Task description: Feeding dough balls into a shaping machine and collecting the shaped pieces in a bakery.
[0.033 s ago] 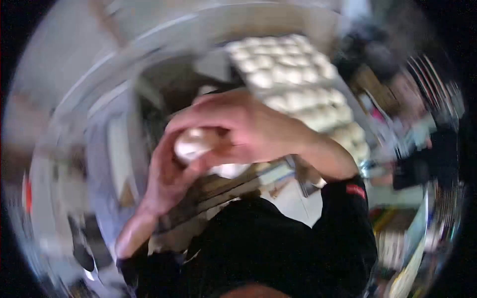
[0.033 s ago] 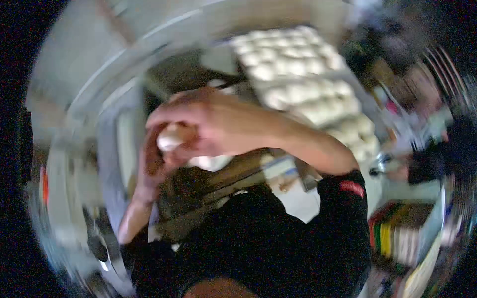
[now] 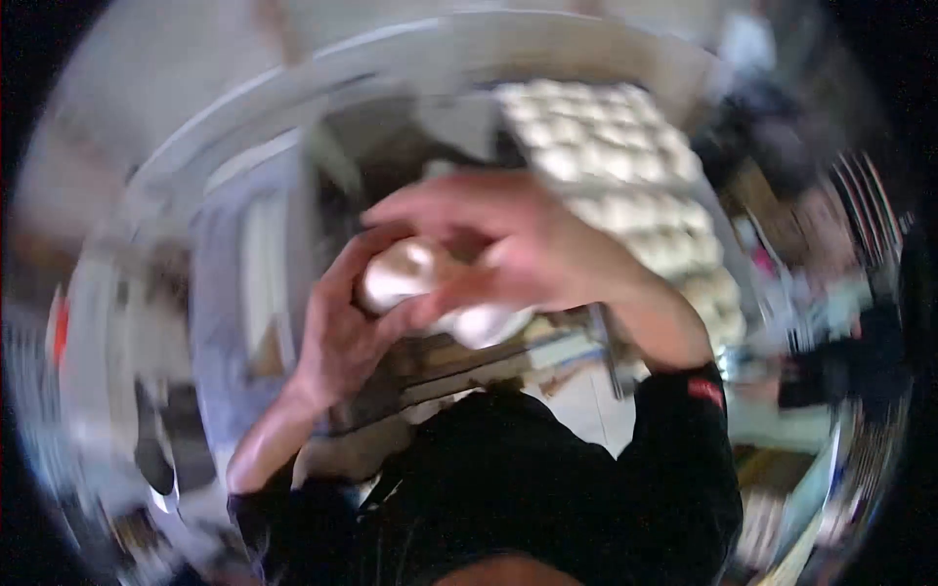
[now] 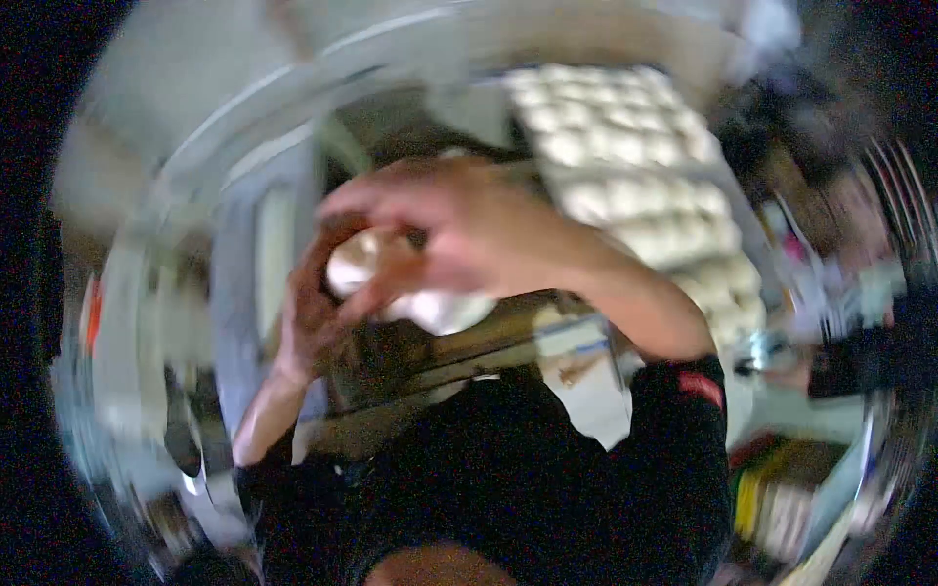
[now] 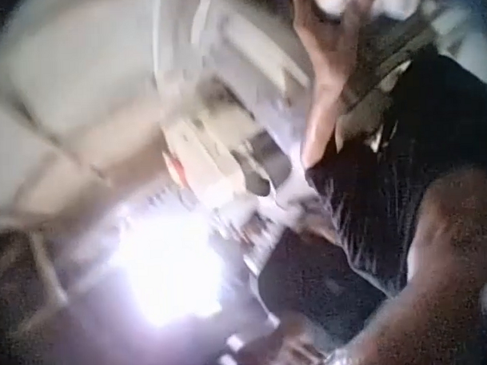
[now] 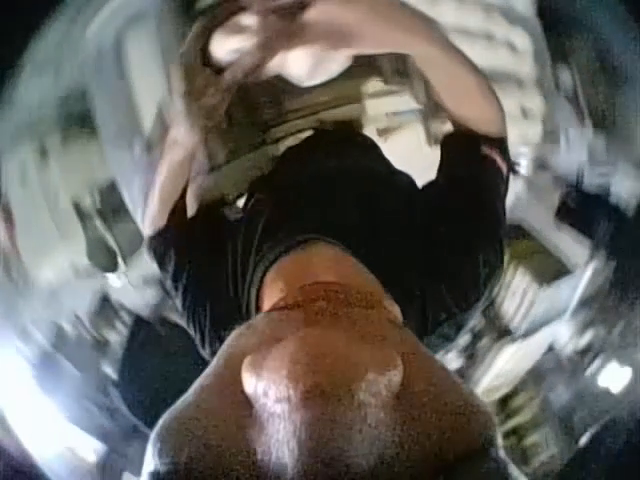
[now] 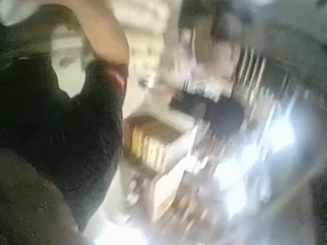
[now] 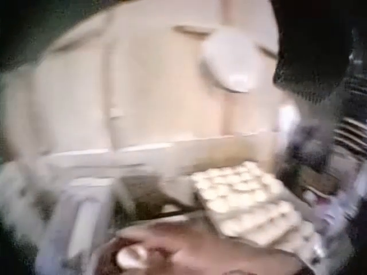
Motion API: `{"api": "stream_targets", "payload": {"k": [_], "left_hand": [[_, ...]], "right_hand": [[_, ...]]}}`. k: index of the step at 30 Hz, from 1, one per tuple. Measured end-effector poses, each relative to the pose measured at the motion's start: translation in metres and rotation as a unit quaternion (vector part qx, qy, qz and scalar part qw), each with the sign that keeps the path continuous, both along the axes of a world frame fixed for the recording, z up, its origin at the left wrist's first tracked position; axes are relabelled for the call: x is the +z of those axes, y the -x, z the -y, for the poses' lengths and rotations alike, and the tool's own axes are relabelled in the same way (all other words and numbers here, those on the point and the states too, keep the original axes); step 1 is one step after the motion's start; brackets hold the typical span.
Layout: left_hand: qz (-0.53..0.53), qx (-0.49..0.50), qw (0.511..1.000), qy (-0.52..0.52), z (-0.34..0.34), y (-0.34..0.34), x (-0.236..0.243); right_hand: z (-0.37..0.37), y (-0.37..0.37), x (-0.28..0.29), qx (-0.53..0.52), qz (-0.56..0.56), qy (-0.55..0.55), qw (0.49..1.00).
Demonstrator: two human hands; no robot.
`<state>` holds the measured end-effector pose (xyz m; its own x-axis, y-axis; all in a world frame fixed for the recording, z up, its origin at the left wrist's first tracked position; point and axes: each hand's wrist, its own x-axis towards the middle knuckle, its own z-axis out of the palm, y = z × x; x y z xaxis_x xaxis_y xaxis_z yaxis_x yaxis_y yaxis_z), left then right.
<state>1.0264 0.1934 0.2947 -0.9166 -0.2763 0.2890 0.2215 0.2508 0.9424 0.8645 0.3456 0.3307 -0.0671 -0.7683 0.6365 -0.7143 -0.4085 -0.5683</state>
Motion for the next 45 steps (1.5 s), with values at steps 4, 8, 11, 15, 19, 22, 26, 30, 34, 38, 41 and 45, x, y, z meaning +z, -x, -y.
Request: {"api": "stream_targets", "payload": {"k": [4,8,11,15,19,22,26,30,34,38,41,45], "left_hand": [[-0.094,0.334,0.927,0.143,0.082,-0.097,-0.019],[-0.102,0.338,0.931,0.098,0.148,-0.143,-0.030],[-0.048,0.266,0.912,0.308,0.173,-0.136,-0.042],[0.075,0.145,0.900,0.404,0.181,-0.130,-0.068],[0.081,0.278,0.872,0.395,0.161,-0.177,-0.075],[-0.028,0.426,0.858,0.284,0.103,-0.208,-0.077],[-0.298,0.532,0.769,0.192,-0.028,-0.159,-0.106],[-0.277,0.319,0.901,0.093,-0.195,-0.034,-0.131],[-0.162,0.014,0.985,0.056,-0.371,0.098,-0.109],[-0.139,-0.174,0.954,0.202,-0.477,0.200,-0.071],[-0.095,-0.166,0.962,0.197,-0.528,0.255,-0.079],[0.036,-0.057,0.947,0.316,-0.571,0.302,-0.114]], "right_hand": [[0.087,0.016,0.006,-0.105,0.309,0.012,0.945],[0.217,0.000,-0.045,-0.156,0.312,0.111,0.930],[0.324,-0.040,-0.105,-0.248,0.179,0.116,0.945],[0.344,-0.065,-0.139,-0.277,0.025,-0.072,0.958],[0.227,-0.029,-0.099,-0.173,0.104,0.054,0.978],[0.069,0.023,-0.077,-0.216,0.173,-0.011,0.961],[-0.169,0.092,-0.092,-0.380,0.207,0.030,0.901],[-0.426,0.108,-0.140,-0.574,0.155,0.045,0.803],[-0.593,0.043,-0.203,-0.712,0.349,0.048,0.608],[-0.659,-0.047,-0.246,-0.686,0.484,0.077,0.538],[-0.680,-0.064,-0.255,-0.678,0.545,0.025,0.493],[-0.706,-0.008,-0.259,-0.617,0.569,0.032,0.542]]}}
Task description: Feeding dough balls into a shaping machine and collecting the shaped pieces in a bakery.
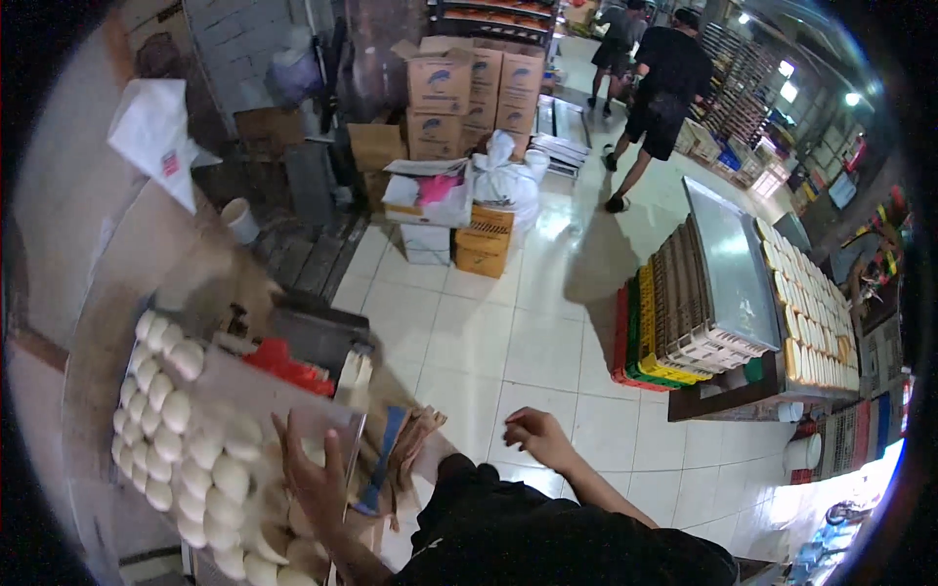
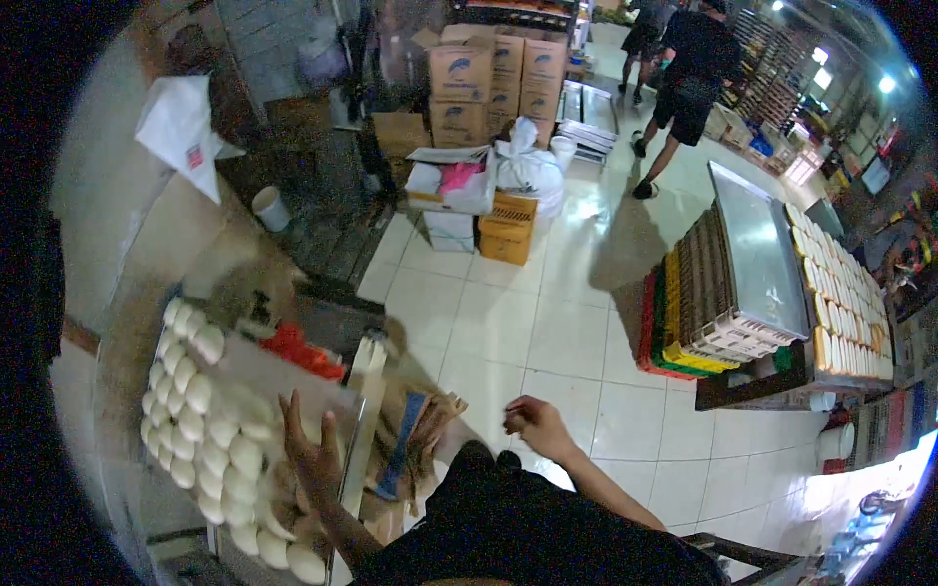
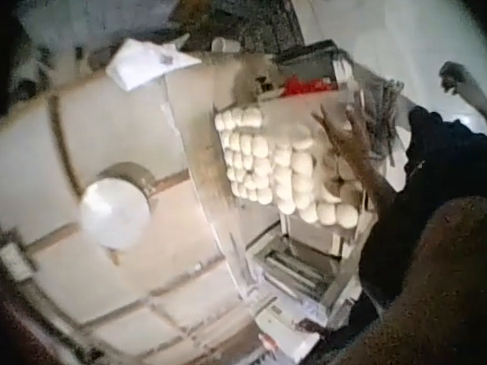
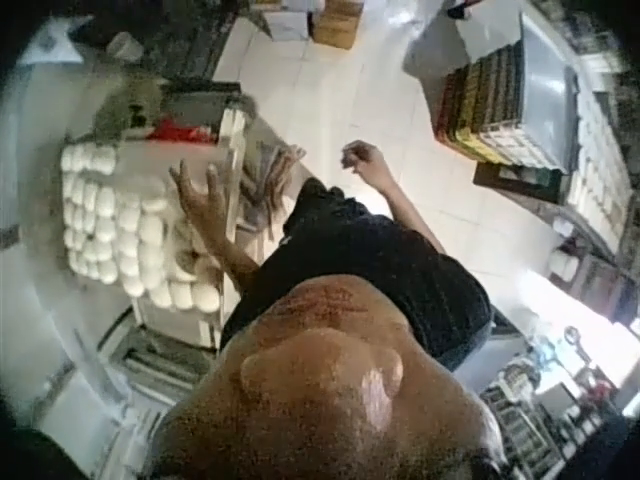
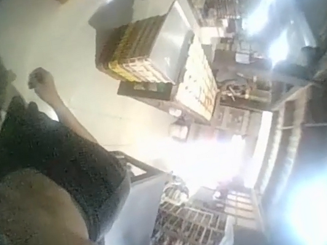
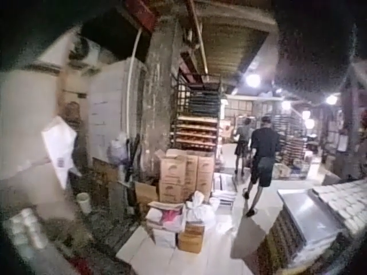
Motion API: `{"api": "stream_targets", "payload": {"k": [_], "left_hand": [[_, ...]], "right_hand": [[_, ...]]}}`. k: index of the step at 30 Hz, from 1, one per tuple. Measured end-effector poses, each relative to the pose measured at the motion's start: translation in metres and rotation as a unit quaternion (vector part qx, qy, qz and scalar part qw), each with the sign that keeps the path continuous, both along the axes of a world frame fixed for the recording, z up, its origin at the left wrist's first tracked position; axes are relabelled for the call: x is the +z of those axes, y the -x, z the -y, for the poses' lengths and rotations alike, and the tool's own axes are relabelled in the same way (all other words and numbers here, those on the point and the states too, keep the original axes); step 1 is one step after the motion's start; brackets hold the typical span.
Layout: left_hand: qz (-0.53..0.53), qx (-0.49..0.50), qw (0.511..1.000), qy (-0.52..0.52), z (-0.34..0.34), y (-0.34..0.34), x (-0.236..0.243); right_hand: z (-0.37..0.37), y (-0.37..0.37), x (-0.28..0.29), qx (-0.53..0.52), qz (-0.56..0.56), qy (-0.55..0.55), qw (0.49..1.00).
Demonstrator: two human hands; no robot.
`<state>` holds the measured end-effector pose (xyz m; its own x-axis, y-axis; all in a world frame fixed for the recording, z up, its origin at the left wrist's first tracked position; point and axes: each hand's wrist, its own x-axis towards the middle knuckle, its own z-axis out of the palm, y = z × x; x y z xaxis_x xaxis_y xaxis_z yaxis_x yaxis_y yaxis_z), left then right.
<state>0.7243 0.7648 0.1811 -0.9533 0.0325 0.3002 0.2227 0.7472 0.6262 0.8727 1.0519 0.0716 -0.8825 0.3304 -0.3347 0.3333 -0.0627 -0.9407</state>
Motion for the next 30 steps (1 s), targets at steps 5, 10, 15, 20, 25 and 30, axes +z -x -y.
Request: {"api": "stream_targets", "payload": {"k": [5,10,15,20,25,30], "left_hand": [[0.208,0.009,0.978,0.018,-0.037,0.054,-0.015],[0.197,0.114,0.973,0.044,-0.036,0.101,0.004],[0.222,0.224,0.948,0.045,-0.041,0.131,0.019],[0.333,0.329,0.855,0.221,-0.057,0.173,0.051],[0.042,0.578,0.804,-0.134,-0.092,0.249,0.066],[0.007,0.538,0.811,-0.233,-0.129,0.321,0.035]], "right_hand": [[-0.054,0.128,-0.021,0.183,-0.073,-0.150,0.969],[-0.096,0.268,-0.041,0.319,-0.002,-0.271,0.908],[-0.112,0.413,-0.043,0.398,-0.087,-0.139,0.903],[-0.067,0.552,-0.056,0.488,-0.023,-0.104,0.866],[0.006,0.681,-0.073,0.699,-0.113,-0.192,0.680],[0.085,0.762,-0.078,0.795,-0.093,-0.112,0.590]]}}
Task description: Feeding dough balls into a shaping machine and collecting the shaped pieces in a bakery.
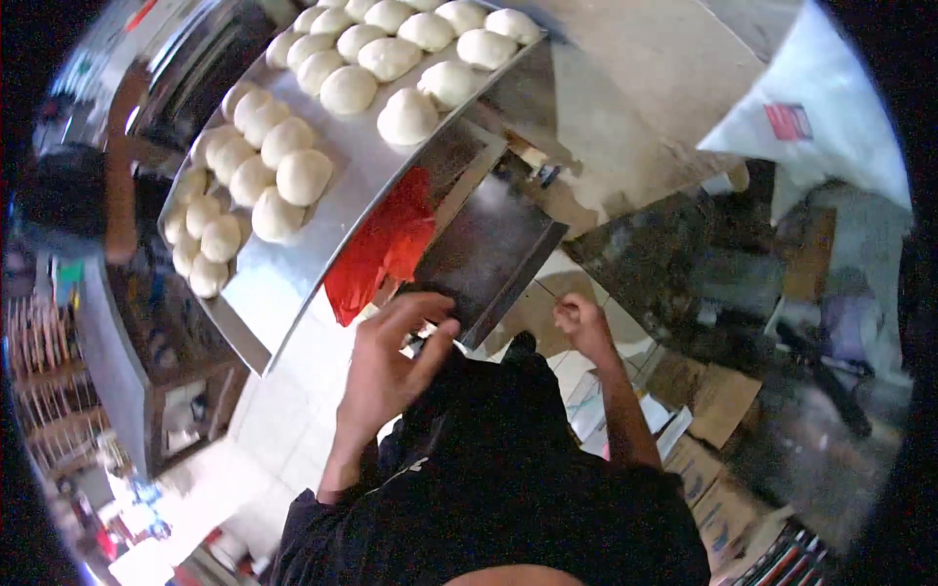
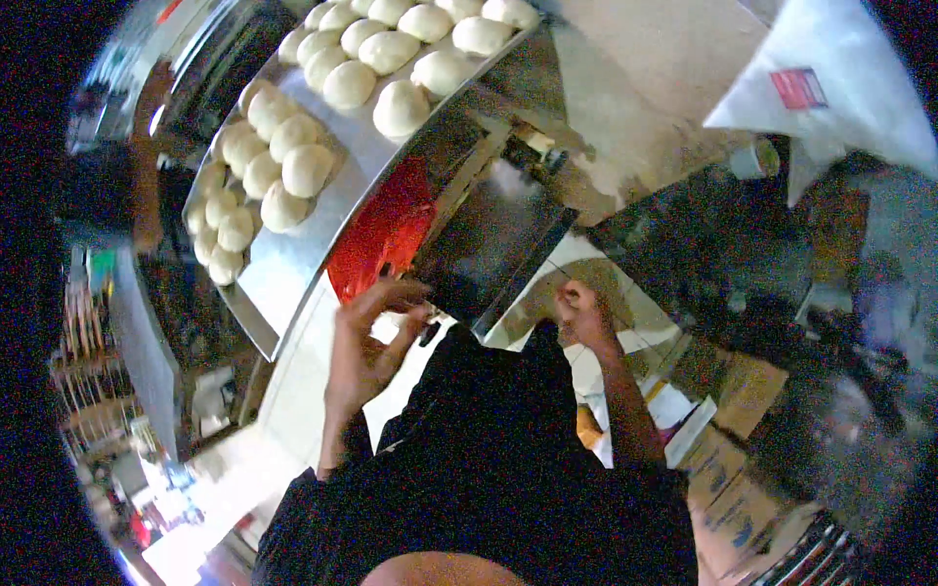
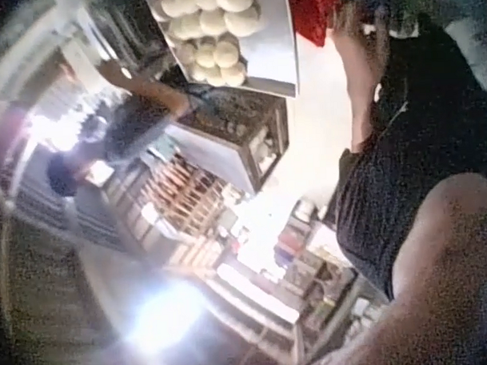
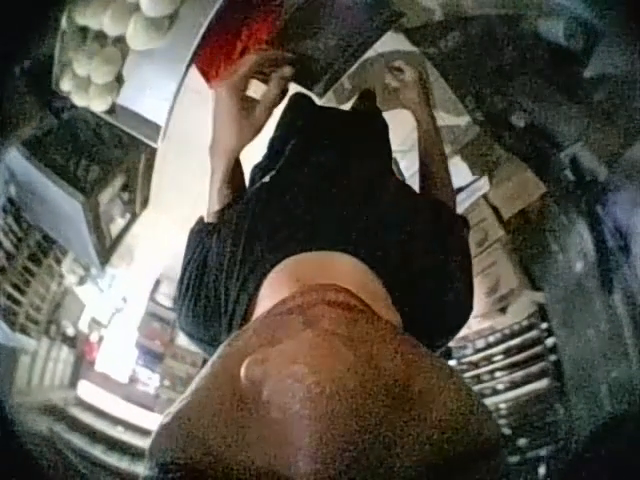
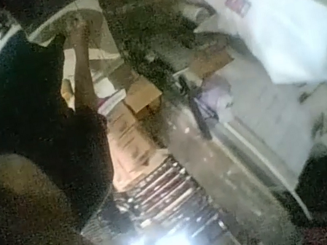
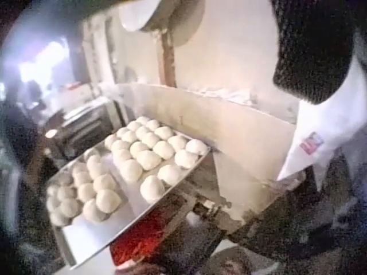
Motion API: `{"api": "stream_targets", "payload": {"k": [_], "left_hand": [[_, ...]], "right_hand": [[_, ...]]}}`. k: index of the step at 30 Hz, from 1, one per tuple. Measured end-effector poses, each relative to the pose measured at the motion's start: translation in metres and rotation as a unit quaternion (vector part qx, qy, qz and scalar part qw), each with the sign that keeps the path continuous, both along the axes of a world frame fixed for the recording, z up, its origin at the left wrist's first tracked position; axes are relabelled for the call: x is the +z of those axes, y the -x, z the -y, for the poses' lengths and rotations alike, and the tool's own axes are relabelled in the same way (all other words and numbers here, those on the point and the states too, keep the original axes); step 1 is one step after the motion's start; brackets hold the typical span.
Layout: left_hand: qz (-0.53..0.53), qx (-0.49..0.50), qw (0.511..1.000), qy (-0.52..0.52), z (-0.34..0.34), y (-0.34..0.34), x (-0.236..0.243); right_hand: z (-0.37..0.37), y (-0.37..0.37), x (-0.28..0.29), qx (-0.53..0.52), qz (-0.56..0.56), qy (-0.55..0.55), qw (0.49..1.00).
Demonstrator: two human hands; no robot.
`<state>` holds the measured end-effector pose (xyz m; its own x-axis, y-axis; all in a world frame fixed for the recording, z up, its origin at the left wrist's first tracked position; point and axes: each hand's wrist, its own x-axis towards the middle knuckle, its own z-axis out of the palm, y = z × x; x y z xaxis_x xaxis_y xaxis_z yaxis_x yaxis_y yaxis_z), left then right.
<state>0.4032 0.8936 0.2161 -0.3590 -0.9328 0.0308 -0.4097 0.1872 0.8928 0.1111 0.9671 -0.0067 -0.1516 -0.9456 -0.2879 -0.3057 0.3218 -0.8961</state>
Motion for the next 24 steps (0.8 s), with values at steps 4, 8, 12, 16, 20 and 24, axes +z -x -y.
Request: {"api": "stream_targets", "payload": {"k": [4,8,12,16,20,24], "left_hand": [[0.094,0.041,0.993,-0.058,-0.025,0.001,-0.035],[0.091,0.100,0.987,-0.083,-0.039,-0.017,-0.070],[0.116,0.160,0.973,-0.118,-0.030,-0.032,-0.089],[0.022,0.281,0.954,-0.102,-0.037,-0.051,-0.120],[-0.116,0.439,0.880,-0.141,-0.096,-0.069,-0.217],[-0.049,0.585,0.692,-0.420,-0.252,-0.037,-0.308]], "right_hand": [[0.064,0.025,-0.009,0.123,-0.091,-0.004,0.988],[0.122,0.002,-0.034,0.127,-0.012,0.018,0.992],[0.161,-0.036,-0.057,0.165,0.018,-0.012,0.986],[0.189,-0.052,-0.085,0.250,-0.082,-0.091,0.960],[0.213,-0.035,-0.130,0.288,-0.195,-0.174,0.921],[0.220,0.007,-0.157,0.499,-0.064,-0.122,0.855]]}}
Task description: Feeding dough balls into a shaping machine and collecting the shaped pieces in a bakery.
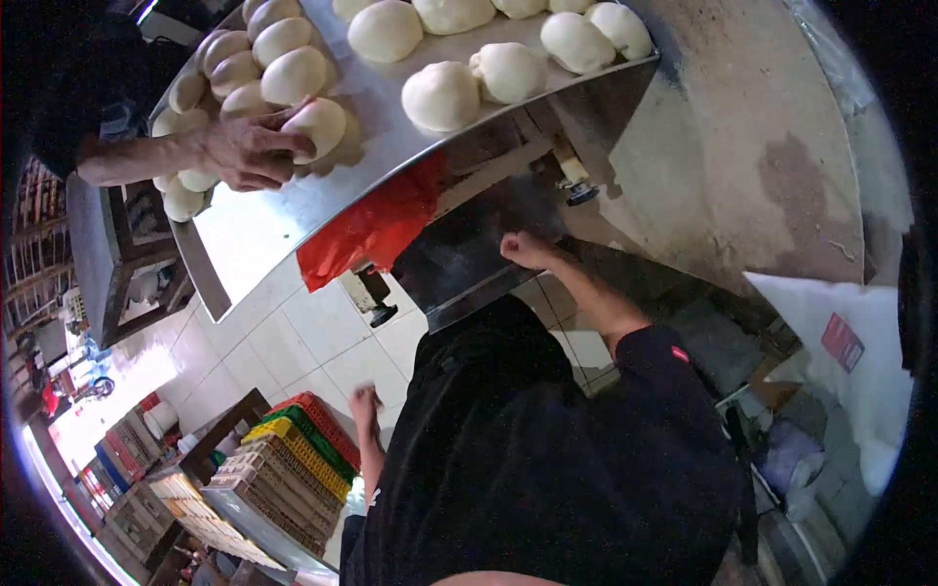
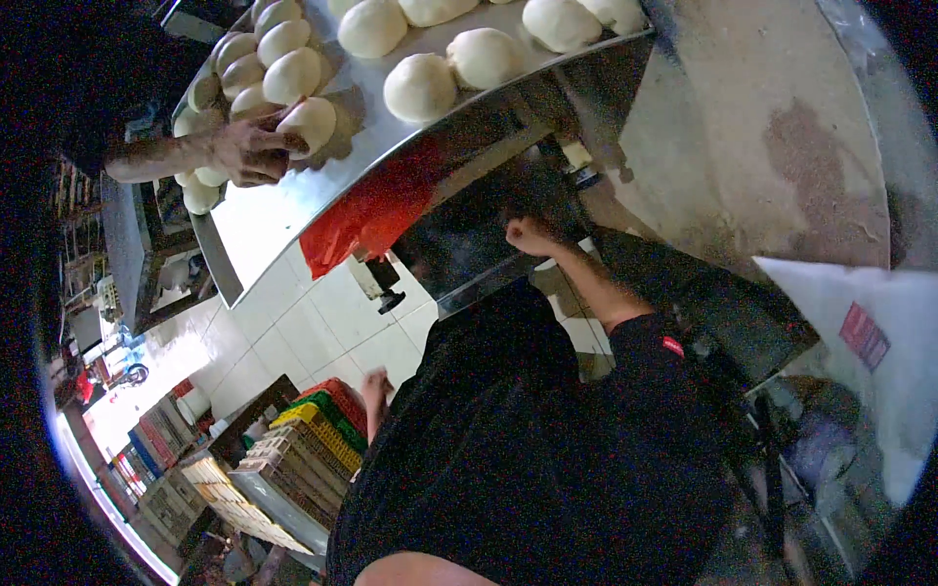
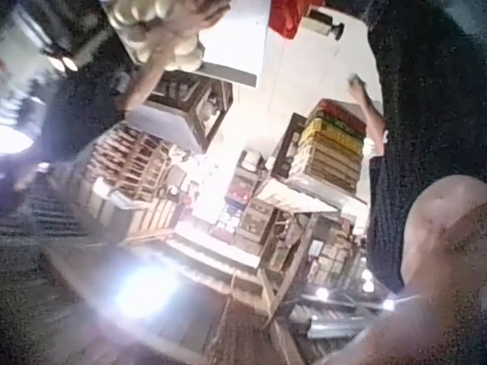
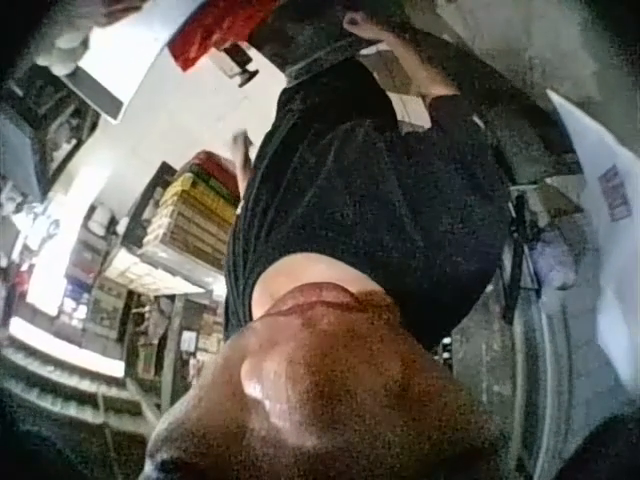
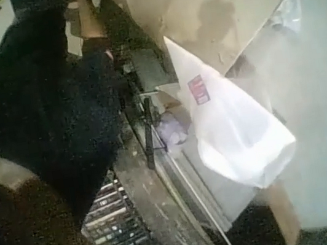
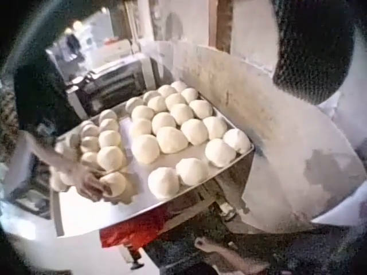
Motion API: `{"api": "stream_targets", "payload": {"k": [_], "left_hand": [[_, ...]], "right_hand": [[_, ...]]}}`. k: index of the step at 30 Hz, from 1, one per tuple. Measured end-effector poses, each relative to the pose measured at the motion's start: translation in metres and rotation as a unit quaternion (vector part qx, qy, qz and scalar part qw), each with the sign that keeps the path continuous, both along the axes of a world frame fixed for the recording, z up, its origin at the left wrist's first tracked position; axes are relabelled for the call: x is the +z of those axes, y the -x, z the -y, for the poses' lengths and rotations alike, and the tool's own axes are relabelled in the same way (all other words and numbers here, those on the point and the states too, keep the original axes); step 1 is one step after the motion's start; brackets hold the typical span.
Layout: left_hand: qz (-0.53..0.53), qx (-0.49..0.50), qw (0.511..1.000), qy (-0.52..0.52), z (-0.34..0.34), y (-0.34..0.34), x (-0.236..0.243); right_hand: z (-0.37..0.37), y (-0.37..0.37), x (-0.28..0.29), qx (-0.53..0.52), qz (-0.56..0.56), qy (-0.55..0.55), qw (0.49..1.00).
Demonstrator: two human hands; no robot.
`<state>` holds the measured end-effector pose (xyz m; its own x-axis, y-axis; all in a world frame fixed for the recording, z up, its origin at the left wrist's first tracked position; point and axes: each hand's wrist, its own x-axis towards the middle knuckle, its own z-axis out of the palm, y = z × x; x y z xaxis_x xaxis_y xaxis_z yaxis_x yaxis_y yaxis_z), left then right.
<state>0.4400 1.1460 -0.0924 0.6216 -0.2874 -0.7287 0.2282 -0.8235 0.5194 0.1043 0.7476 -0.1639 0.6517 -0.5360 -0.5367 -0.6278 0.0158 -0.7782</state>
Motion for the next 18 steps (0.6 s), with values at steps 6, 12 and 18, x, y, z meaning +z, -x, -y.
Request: {"api": "stream_targets", "payload": {"k": [6,12,18], "left_hand": [[-0.057,0.050,0.989,-0.131,-0.179,0.090,0.011],[-0.026,0.068,0.997,-0.034,-0.083,0.097,0.039],[-0.030,-0.035,0.989,0.141,-0.001,0.070,0.093]], "right_hand": [[0.032,0.099,0.035,-0.073,-0.359,0.363,0.857],[0.001,0.075,0.048,-0.077,-0.163,0.200,0.963],[0.019,0.104,0.027,-0.060,-0.183,0.287,0.939]]}}
